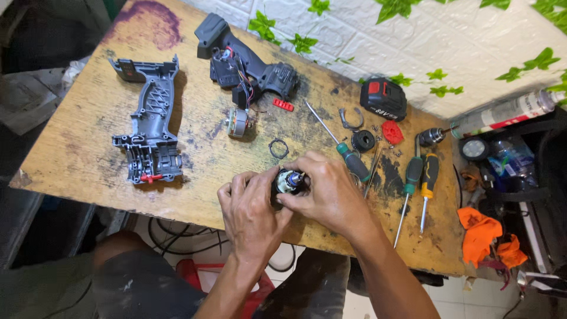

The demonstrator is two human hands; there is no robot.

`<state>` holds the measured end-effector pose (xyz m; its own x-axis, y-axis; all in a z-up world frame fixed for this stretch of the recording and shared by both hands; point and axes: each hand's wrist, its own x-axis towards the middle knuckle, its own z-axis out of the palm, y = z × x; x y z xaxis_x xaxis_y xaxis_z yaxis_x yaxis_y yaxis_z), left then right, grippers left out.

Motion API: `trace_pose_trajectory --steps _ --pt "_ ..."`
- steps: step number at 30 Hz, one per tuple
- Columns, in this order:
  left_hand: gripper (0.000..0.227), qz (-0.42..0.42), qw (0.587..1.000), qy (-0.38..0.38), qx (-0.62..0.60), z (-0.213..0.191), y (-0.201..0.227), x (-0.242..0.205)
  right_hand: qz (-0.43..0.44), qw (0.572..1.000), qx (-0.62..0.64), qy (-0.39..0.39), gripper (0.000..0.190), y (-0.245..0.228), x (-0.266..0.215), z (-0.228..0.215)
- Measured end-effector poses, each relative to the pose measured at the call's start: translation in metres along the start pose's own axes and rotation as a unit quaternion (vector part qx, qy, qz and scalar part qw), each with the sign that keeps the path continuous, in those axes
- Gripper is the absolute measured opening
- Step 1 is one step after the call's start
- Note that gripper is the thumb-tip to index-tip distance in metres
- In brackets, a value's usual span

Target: The person assembles a small motor by hand, inserting a black ring and a white cylindrical component into the motor housing. The person rotates and aligns the parts to fit them together on a wooden workbench.

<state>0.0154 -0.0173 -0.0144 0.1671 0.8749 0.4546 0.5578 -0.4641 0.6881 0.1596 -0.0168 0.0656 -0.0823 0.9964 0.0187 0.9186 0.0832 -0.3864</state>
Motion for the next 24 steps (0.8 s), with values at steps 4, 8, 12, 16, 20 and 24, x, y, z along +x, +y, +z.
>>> trace_pose_trajectory --steps 4,8,12,16,20,24 --pt "0.055 -0.006 1.0 -0.009 -0.012 0.0 0.0 0.001 -0.014 1.0 0.012 0.006 0.044 0.001 -0.004 -0.001" --pt "0.05 -0.019 1.0 -0.012 -0.003 0.002 -0.001 0.001 0.04 0.998 0.043 0.0 0.052 -0.006 -0.011 -0.002" --pt "0.049 -0.018 1.0 -0.009 -0.011 0.001 0.0 0.003 0.032 0.997 0.073 0.023 0.059 -0.017 -0.019 -0.01" --pt "0.05 -0.02 1.0 -0.015 -0.014 -0.001 -0.001 0.004 0.003 0.989 0.114 0.096 0.056 -0.014 -0.027 -0.008" --pt "0.057 -0.024 0.999 -0.043 -0.002 0.001 -0.002 0.003 -0.003 0.984 0.122 0.13 0.05 -0.006 -0.032 -0.006" --pt "0.056 -0.017 0.999 -0.035 0.005 0.001 -0.002 0.004 -0.031 0.978 0.145 0.144 0.043 -0.005 -0.032 -0.003"
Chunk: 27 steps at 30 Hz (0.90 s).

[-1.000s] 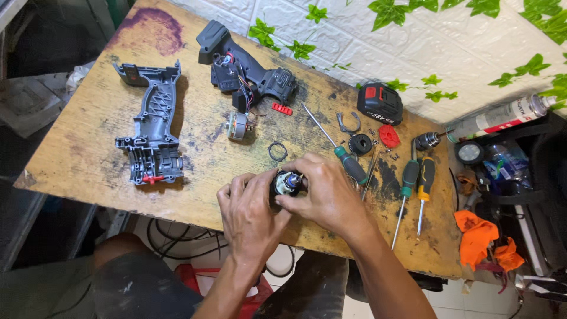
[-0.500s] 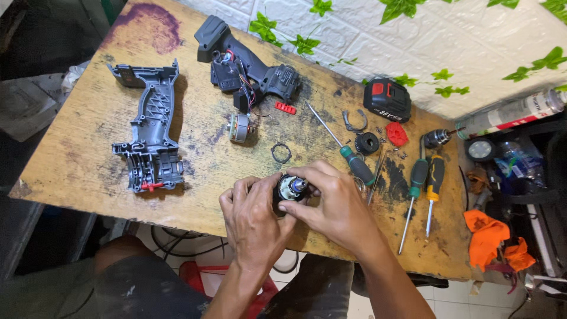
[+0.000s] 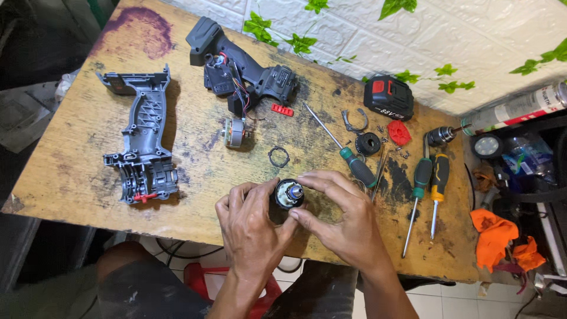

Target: The person assembles a small motor by hand, inserting a black ring and a white cylindrical component into the motor housing. The person rotates and aligns the parts to fit them together on a wooden workbench.

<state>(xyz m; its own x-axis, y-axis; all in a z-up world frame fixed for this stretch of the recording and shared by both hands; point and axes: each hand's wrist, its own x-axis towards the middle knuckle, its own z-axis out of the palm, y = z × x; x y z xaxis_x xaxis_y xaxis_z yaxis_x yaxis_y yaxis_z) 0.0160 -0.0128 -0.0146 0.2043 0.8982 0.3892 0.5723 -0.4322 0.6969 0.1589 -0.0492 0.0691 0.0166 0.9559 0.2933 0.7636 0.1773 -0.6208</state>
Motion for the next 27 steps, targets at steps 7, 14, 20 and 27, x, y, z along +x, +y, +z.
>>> trace_pose_trajectory --steps 7,14,20,27 --pt "0.05 0.004 1.0 0.018 -0.004 -0.002 0.004 0.002 -0.016 0.999 0.043 -0.006 0.026 -0.005 0.007 -0.016" --pt "0.05 0.011 1.0 0.014 -0.011 -0.004 0.005 0.004 -0.121 0.988 -0.032 -0.087 0.013 -0.005 0.026 -0.028" --pt "0.051 0.016 1.0 -0.006 -0.009 -0.004 0.001 0.004 -0.134 0.982 -0.04 -0.123 0.011 -0.005 0.032 -0.03" --pt "0.068 0.052 0.993 -0.106 0.015 -0.005 -0.017 0.014 -0.143 0.986 -0.018 -0.084 0.016 -0.003 0.025 -0.03"
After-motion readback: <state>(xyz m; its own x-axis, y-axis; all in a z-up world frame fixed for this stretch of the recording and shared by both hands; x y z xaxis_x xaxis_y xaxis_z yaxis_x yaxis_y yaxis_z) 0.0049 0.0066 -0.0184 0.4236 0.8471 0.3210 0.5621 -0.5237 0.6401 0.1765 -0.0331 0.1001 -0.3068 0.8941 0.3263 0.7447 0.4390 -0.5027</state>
